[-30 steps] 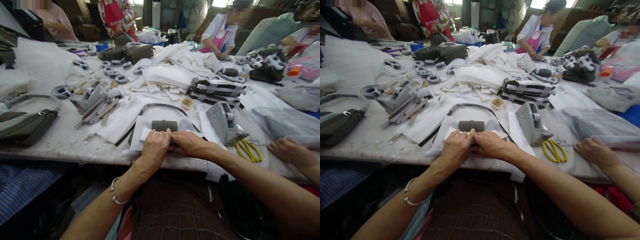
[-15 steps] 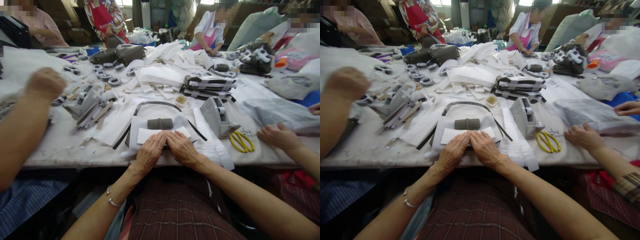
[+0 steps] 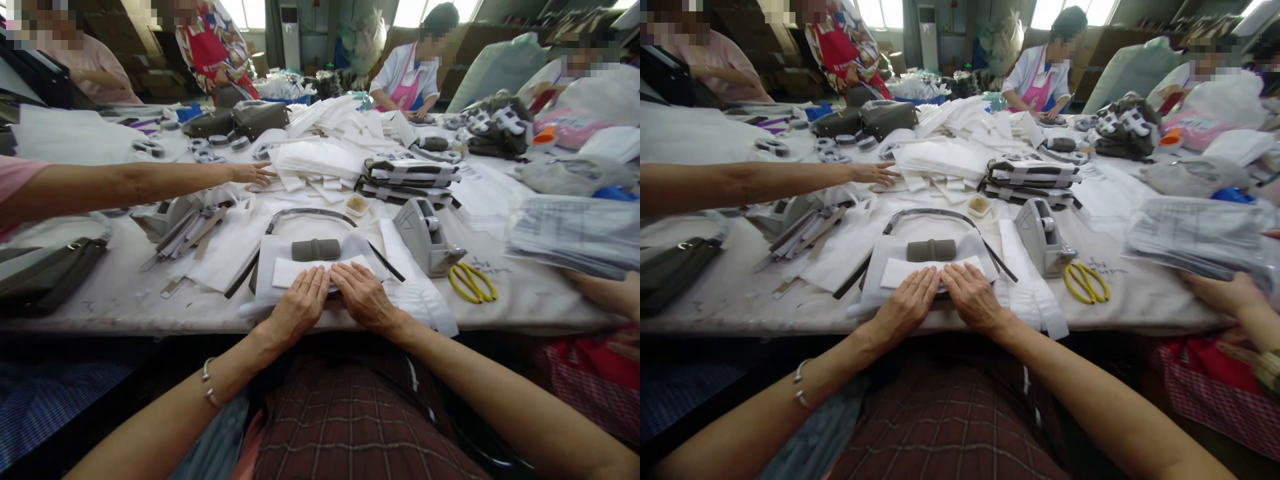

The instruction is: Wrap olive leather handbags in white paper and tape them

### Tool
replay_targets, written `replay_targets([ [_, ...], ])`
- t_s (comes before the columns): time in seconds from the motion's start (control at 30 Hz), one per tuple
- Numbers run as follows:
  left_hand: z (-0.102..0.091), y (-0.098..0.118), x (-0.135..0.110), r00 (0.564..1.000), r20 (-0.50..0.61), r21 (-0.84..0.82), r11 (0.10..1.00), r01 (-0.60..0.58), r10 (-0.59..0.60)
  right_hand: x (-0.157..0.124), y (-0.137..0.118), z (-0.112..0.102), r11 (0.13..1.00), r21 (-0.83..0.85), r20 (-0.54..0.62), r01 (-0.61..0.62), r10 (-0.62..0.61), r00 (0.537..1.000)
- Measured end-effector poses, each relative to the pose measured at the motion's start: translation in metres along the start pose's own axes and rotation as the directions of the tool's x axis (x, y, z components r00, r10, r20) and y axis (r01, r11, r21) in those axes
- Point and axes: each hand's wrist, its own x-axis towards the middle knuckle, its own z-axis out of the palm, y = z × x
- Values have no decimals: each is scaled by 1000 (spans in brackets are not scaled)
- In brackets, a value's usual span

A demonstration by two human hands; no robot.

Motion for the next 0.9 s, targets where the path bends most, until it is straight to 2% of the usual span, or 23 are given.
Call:
replay_targets([
  [0.1,2,4,5,1000,-7,65,998,16,-16,3,-1,-3,1000,-15,16,0,0,1000],
  [0.2,3,3,7,999,-25,64,998,26,-25,5,-3,-10,999,-38,48,-10,12,999],
  [0.37,-3,-11,8,999,-41,-18,1000,-11,10,9,-6,-19,997,-78,112,-24,33,993],
  [0.57,-5,-28,14,995,-102,-155,988,-26,10,18,-3,-20,993,-119,110,-22,35,993],
  [0.67,-8,-32,17,995,-99,-191,982,-4,-16,23,1,-16,992,-127,80,0,10,997],
  [0.77,-14,-30,20,999,-22,-213,976,36,-42,31,7,-14,993,-108,67,57,-50,997],
  [0.83,-17,-25,24,996,27,-176,980,92,-88,37,9,-15,993,-92,75,72,-65,995],
  [0.9,-15,-20,28,989,-2,-75,986,149,-150,44,10,-18,995,-77,95,55,-48,994],
])
